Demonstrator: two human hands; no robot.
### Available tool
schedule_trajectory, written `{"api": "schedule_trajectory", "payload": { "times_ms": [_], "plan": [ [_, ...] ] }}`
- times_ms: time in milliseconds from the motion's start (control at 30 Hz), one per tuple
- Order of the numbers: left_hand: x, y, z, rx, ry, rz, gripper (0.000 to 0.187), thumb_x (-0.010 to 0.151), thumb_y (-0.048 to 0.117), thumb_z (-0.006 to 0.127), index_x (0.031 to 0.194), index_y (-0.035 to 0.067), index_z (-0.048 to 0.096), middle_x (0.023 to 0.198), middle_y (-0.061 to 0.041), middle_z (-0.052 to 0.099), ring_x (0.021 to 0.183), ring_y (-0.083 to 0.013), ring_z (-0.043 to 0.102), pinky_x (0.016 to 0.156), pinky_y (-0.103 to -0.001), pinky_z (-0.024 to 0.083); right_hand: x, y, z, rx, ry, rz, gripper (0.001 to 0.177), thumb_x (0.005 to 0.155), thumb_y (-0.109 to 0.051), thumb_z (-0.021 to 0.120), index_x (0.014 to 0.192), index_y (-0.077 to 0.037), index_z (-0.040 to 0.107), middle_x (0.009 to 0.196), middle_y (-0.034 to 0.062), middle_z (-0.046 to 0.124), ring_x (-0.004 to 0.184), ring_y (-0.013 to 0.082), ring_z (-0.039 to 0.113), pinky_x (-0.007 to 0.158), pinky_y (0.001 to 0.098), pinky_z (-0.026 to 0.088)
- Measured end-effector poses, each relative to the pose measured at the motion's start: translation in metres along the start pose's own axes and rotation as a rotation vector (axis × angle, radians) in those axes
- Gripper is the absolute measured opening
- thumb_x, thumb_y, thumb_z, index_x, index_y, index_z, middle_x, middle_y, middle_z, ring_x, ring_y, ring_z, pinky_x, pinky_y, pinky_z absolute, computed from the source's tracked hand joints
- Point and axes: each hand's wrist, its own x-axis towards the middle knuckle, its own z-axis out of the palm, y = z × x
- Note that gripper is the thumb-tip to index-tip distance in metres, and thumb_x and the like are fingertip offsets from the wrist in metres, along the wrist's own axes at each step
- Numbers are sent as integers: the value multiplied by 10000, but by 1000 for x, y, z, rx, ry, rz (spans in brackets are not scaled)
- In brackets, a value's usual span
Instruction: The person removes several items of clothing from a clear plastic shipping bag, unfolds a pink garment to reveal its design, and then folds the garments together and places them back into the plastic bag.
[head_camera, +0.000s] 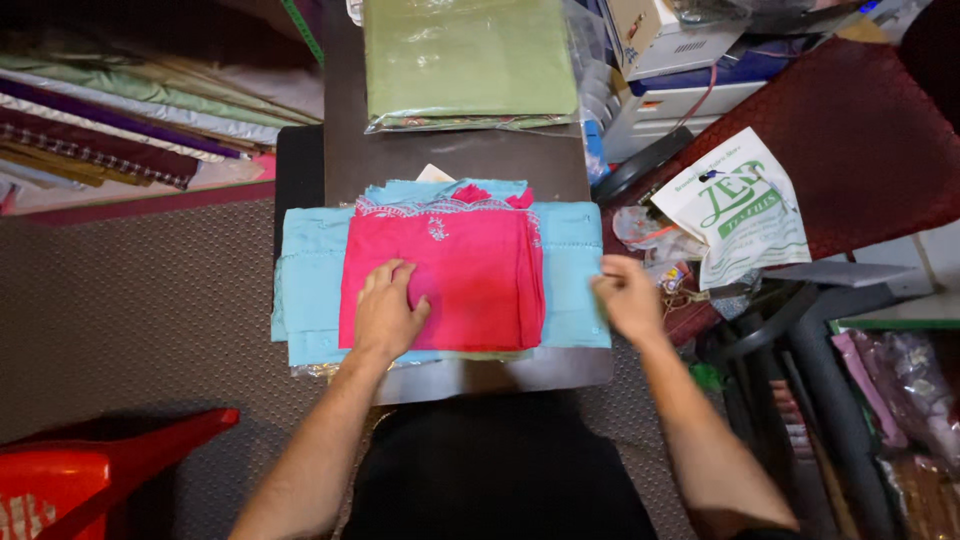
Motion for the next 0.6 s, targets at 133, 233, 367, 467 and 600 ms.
{"api": "schedule_trajectory", "payload": {
  "times_ms": [133, 233, 367, 467, 600],
  "plan": [
    [0, 2, -11, -35, 67, -56, 642, 837, 325, 722, 1430, 123, 576, 1430, -125, 513, 1399, -362, 448, 1101, -523, 431, -32, -67, 5, -148, -98, -123, 468, 801, -396, 832, 1236, -254, 735, 1155, 64, 725, 1126, 306, 679, 1039, 453, 507],
    [-2, -5, -12, -10, 138, -103, 713, 820, 357, 737, 1461, 113, 540, 1463, -147, 474, 1433, -358, 414, 1131, -514, 400, -54, -108, 14, -57, -174, -174, 517, 851, -270, 786, 1337, -134, 675, 1256, 163, 688, 1210, 353, 649, 1055, 474, 497],
    [-11, 14, -18, 44, 144, 198, 678, 832, 363, 765, 1405, 50, 583, 1405, -206, 531, 1403, -393, 451, 1144, -514, 382, -61, -114, 37, 98, -347, 133, 754, 840, -368, 810, 1499, -179, 496, 1370, 182, 641, 1293, 357, 600, 1090, 492, 486],
    [-21, 30, -15, -29, 100, 495, 718, 824, 444, 767, 1386, 36, 590, 1368, -224, 563, 1379, -401, 478, 1146, -515, 375, -63, -111, 50, 172, -286, 193, 691, 831, -317, 838, 1444, -194, 545, 1285, 185, 678, 1237, 363, 627, 1025, 488, 512],
    [-25, 36, 21, 25, -127, 698, 939, 772, 683, 684, 1478, 94, 496, 1473, -176, 495, 1430, -362, 427, 1167, -538, 334, -78, -128, 49, 216, -162, 120, 427, 853, -257, 815, 1263, -239, 699, 1005, 100, 768, 951, 288, 731, 815, 426, 581]
  ]
}}
